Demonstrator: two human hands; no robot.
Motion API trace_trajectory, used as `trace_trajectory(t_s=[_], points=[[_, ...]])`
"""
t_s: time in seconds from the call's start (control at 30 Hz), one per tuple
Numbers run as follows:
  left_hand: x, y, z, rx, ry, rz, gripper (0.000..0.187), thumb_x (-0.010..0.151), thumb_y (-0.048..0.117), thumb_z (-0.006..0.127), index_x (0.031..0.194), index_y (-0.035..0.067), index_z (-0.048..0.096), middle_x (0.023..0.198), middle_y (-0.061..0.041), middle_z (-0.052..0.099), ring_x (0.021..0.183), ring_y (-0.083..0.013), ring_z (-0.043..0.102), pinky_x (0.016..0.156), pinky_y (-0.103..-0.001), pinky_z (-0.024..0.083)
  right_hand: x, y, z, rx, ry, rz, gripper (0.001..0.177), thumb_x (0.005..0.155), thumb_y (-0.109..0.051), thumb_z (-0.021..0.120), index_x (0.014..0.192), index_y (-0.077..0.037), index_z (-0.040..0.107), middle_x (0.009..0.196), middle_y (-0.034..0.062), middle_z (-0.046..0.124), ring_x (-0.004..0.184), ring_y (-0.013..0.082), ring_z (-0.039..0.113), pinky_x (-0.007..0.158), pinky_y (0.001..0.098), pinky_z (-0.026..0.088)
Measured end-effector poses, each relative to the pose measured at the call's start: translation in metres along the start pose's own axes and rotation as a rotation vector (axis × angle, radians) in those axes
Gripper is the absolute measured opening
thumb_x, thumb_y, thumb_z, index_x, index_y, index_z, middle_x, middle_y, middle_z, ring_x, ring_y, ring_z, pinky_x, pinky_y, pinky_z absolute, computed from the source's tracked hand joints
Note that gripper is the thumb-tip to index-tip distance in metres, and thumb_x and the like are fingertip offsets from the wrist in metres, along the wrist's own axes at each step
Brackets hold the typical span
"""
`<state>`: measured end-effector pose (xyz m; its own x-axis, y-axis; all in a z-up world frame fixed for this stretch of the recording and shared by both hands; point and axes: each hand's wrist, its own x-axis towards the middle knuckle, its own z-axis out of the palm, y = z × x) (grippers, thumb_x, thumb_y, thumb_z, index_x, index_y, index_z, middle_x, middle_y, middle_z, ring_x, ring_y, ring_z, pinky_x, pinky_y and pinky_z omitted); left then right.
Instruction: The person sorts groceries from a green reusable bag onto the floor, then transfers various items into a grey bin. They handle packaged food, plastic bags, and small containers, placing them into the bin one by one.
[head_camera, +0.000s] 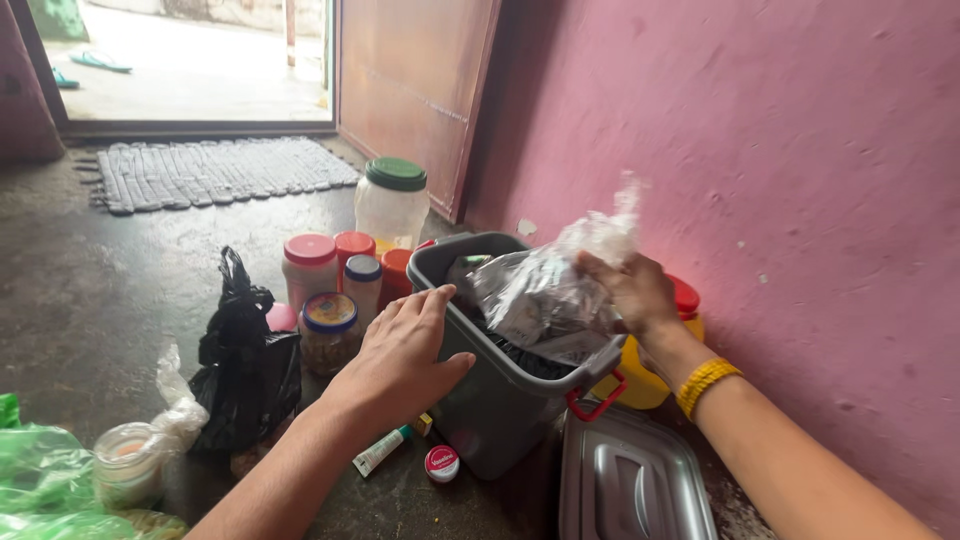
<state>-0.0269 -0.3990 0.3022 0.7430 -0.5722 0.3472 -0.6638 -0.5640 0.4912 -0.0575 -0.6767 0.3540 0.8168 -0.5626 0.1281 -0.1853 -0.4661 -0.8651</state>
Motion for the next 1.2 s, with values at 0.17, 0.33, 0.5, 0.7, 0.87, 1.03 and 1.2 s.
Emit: trace_trajectory(t_s=[0.17,0.33,0.5,0.7,0.87,1.03,1.2], points=[[-0.009,0.024,-0.039,0.001,0.038,-0.092,0.103,0.080,0.058,0.074,0.153,0.000,0.029,0.151,-0.019,0.043,0.145,-0.0323,0.037,0.121,-0.043,0.028,-0.019,-0.061,0.019,-0.341,-0.075,0.033,0.068,0.084,-0.065,0.070,0.106,-0.001,0.068,0.090,0.0145,0.072,0.074,0.0247,0.075,0.060,0.0371,0.065],[-0.031,0.022,-0.043,-0.072,-0.048,-0.232,0.124,0.070,0.062,0.081,0.157,-0.002,0.019,0.154,-0.025,0.036,0.145,-0.0365,0.037,0.117,-0.043,0.036,-0.061,-0.091,0.068,-0.406,-0.220,0.037,0.069,0.077,-0.063,0.075,0.107,-0.001,0.073,0.100,0.0158,0.076,0.084,0.0256,0.078,0.063,0.0441,0.068],[-0.068,-0.015,-0.041,-0.042,-0.173,-0.359,0.139,0.067,0.061,0.087,0.156,-0.010,0.006,0.157,-0.033,0.025,0.148,-0.0419,0.031,0.116,-0.044,0.038,-0.100,-0.096,0.116,-0.466,-0.445,-0.126,0.060,0.070,-0.059,0.076,0.104,-0.010,0.078,0.094,0.0113,0.081,0.083,0.0211,0.080,0.062,0.0417,0.069],[-0.107,-0.053,-0.043,-0.217,0.027,-0.688,0.156,0.059,0.061,0.089,0.156,-0.010,-0.010,0.155,-0.027,0.032,0.136,-0.0399,0.050,0.110,-0.041,0.048,-0.115,-0.077,0.169,-0.439,-0.690,-0.298,0.055,0.075,-0.054,0.080,0.098,-0.003,0.080,0.083,0.0077,0.080,0.073,0.0166,0.080,0.060,0.0345,0.067],[-0.137,-0.095,-0.033,-0.251,0.165,-0.890,0.139,0.052,0.054,0.094,0.157,0.011,0.012,0.137,-0.022,0.056,0.126,-0.0382,0.060,0.106,-0.043,0.049,-0.134,-0.066,0.227,-0.597,-0.944,-0.418,0.045,0.082,-0.046,0.073,0.100,-0.006,0.082,0.082,0.0065,0.079,0.073,0.0144,0.075,0.063,0.0308,0.062],[-0.152,-0.148,-0.023,-0.163,0.178,-0.753,0.090,0.051,0.044,0.096,0.129,0.017,0.059,0.120,-0.016,0.072,0.118,-0.0344,0.069,0.099,-0.045,0.055,-0.142,-0.061,0.251,-0.591,-1.071,-0.353,0.042,0.080,-0.043,0.074,0.108,-0.012,0.080,0.084,0.0062,0.075,0.077,0.0163,0.073,0.065,0.0309,0.060],[-0.151,-0.158,-0.004,-0.120,0.141,-0.890,0.086,0.053,0.038,0.097,0.128,0.022,0.058,0.122,-0.011,0.069,0.115,-0.0335,0.068,0.097,-0.047,0.056,-0.131,-0.039,0.282,-0.683,-1.105,-0.258,0.040,0.084,-0.043,0.070,0.114,-0.018,0.080,0.092,0.0092,0.076,0.086,0.0205,0.075,0.070,0.0344,0.059]])
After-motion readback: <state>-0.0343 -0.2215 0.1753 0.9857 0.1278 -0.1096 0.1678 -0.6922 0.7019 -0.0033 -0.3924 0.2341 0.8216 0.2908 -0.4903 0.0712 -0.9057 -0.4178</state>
